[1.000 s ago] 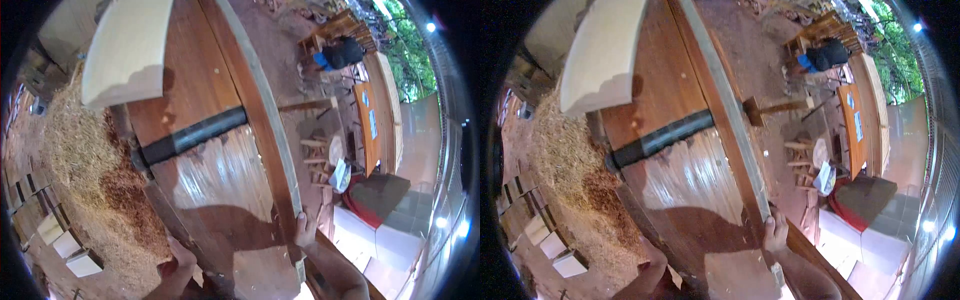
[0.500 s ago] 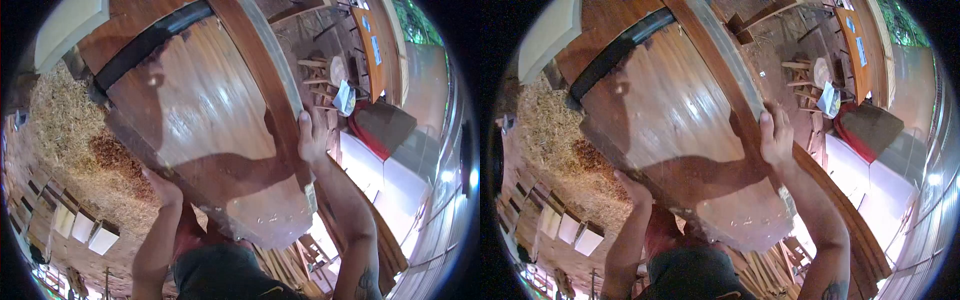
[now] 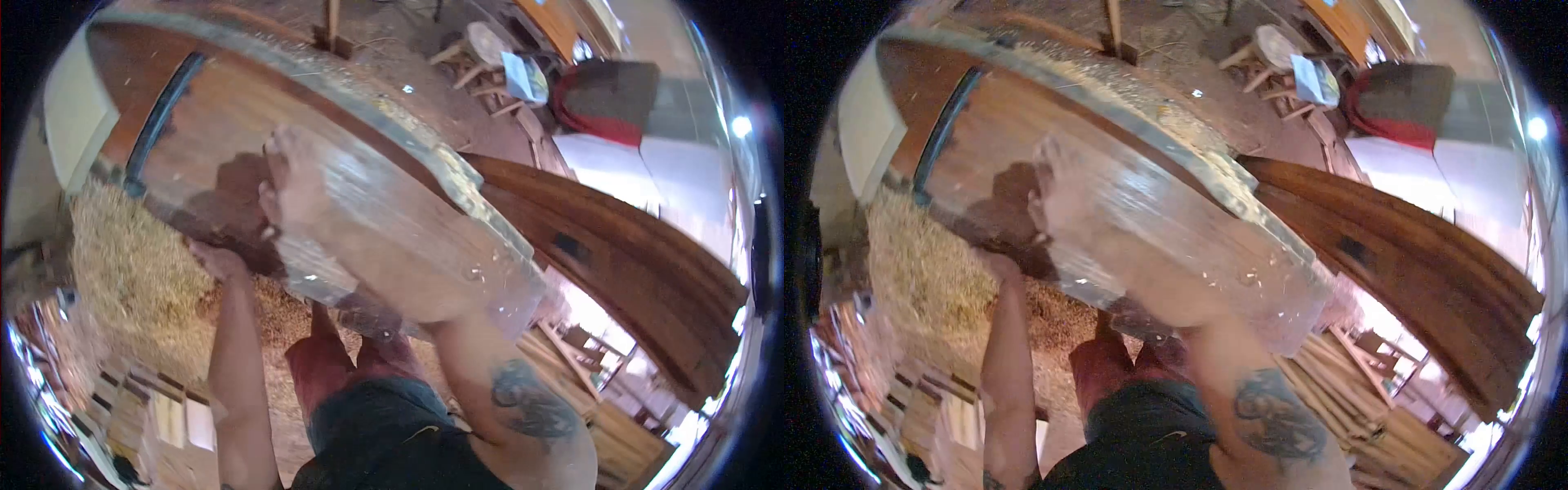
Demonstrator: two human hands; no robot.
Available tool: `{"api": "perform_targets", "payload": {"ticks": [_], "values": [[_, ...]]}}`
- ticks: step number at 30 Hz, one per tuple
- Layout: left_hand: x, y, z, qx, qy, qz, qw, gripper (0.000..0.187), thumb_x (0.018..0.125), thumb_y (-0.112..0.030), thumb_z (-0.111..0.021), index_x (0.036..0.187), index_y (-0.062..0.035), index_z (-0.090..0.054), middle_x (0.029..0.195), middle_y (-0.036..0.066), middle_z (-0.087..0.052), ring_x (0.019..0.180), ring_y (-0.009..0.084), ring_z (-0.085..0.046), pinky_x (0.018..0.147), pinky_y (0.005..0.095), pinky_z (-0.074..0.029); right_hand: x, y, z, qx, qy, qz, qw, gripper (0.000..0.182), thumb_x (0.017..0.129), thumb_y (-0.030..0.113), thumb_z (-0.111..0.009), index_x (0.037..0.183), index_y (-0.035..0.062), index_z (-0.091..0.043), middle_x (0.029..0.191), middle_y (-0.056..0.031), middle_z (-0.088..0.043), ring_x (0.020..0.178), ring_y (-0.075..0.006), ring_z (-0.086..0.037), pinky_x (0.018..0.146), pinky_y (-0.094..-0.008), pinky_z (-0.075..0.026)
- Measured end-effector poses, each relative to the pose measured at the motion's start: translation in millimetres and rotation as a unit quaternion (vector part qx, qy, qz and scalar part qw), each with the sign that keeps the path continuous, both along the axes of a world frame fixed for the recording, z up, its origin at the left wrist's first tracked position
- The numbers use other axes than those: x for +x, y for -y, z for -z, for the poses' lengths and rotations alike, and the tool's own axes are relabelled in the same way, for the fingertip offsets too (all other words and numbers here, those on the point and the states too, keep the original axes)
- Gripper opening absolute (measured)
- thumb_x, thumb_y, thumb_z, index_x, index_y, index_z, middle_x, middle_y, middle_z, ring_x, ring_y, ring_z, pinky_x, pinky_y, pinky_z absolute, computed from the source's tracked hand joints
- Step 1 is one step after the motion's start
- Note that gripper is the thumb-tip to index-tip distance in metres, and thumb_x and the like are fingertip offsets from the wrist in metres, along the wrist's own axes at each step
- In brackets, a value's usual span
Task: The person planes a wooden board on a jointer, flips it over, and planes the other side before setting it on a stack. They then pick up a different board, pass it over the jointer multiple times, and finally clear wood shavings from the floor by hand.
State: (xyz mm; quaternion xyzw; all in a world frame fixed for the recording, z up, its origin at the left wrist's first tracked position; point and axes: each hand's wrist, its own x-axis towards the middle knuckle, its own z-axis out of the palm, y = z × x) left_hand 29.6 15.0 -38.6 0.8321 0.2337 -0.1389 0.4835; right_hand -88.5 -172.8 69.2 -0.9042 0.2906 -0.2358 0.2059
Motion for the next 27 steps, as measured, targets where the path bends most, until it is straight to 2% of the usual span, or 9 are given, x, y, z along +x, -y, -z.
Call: {"api": "perform_targets", "payload": {"ticks": [5,9,12,15,17,20,24,25,27], "values": [[-3,2,-20,0.144,0.114,0.064,0.981,0.08,0.11,-0.058,-0.039,0.163,0.0018,-0.033,0.166,0.028,-0.036,0.149,0.0514,-0.04,0.125,0.0625,-0.023,-112,-20,40,0.025,-0.136,0.076,0.987,0.072,0.097,0.04,-0.061,0.153,-0.004,-0.05,0.165,-0.0298,-0.033,0.156,-0.0507,-0.023,0.127,-0.067,-0.019],[-25,-2,-28,0.324,0.395,0.405,0.758,0.08,0.111,-0.057,-0.035,0.167,-0.0009,-0.023,0.173,0.029,-0.017,0.159,0.048,-0.019,0.128,0.0616,-0.016,-297,-9,-23,0.253,-0.265,0.157,0.917,0.081,0.094,0.052,-0.067,0.153,-0.0006,-0.05,0.162,-0.0264,-0.041,0.155,-0.0479,-0.028,0.129,-0.0605,-0.02],[-101,8,-41,0.269,0.441,0.614,0.597,0.079,0.111,-0.054,-0.035,0.167,0.0001,-0.023,0.174,0.028,-0.009,0.162,0.0451,-0.013,0.13,0.0602,-0.009,-544,-41,1,-0.042,-0.306,0.394,0.865,0.061,0.095,0.045,-0.067,0.143,0.0071,-0.06,0.149,-0.0225,-0.055,0.144,-0.0408,-0.046,0.12,-0.055,-0.036],[-247,24,-90,0.077,0.363,0.722,0.584,0.08,0.108,-0.055,-0.045,0.164,0.0011,-0.029,0.168,0.03,-0.029,0.157,0.0451,-0.026,0.127,0.0621,-0.019,-781,-135,-63,0.089,-0.399,0.749,0.521,0.051,0.104,0.038,-0.052,0.146,0.0111,-0.058,0.153,-0.0229,-0.053,0.137,-0.041,-0.054,0.112,-0.0544,-0.044],[-364,32,-134,0.187,0.278,0.811,0.48,0.078,0.097,-0.051,-0.061,0.151,0.002,-0.041,0.147,0.03,-0.047,0.135,0.0477,-0.048,0.115,0.0623,-0.034,-885,-222,-109,0.282,-0.452,0.805,0.261,0.046,0.109,0.034,-0.043,0.149,0.0137,-0.057,0.156,-0.0232,-0.051,0.132,-0.0411,-0.059,0.106,-0.0539,-0.049],[-565,-18,-138,-0.152,0.097,0.914,0.364,0.053,0.094,-0.042,-0.064,0.129,-0.0029,-0.057,0.123,0.025,-0.059,0.113,0.0451,-0.059,0.099,0.0591,-0.044,-945,-304,-84,0.151,-0.526,0.733,0.404,0.052,0.109,0.038,-0.044,0.148,0.0057,-0.056,0.155,-0.0255,-0.05,0.134,-0.0453,-0.055,0.11,-0.056,-0.045],[-709,-108,-208,-0.372,-0.142,0.917,-0.023,0.025,0.091,-0.031,-0.069,0.099,-0.0093,-0.078,0.09,0.018,-0.075,0.083,0.0415,-0.072,0.078,0.0548,-0.058,-941,-275,-47,0.087,-0.346,0.713,0.604,0.053,0.108,0.04,-0.051,0.142,-0.0001,-0.059,0.154,-0.0277,-0.052,0.144,-0.0426,-0.048,0.116,-0.053,-0.041],[-697,-109,-241,-0.456,-0.122,0.881,-0.032,0.025,0.092,-0.032,-0.069,0.101,-0.0098,-0.078,0.092,0.017,-0.076,0.085,0.041,-0.073,0.078,0.0537,-0.058,-889,-253,-43,0.073,-0.238,0.696,0.673,0.053,0.106,0.035,-0.055,0.146,-0.0009,-0.055,0.153,-0.026,-0.053,0.143,-0.0411,-0.049,0.117,-0.0514,-0.04],[-674,-93,-232,-0.456,-0.152,0.864,0.153,0.024,0.094,-0.03,-0.067,0.101,-0.0095,-0.077,0.096,0.017,-0.076,0.09,0.0404,-0.073,0.079,0.0518,-0.058,-763,-198,-45,0.071,-0.011,0.612,0.788,0.061,0.103,0.024,-0.063,0.155,-0.0027,-0.046,0.153,-0.0228,-0.053,0.14,-0.0382,-0.05,0.119,-0.0481,-0.039]]}}
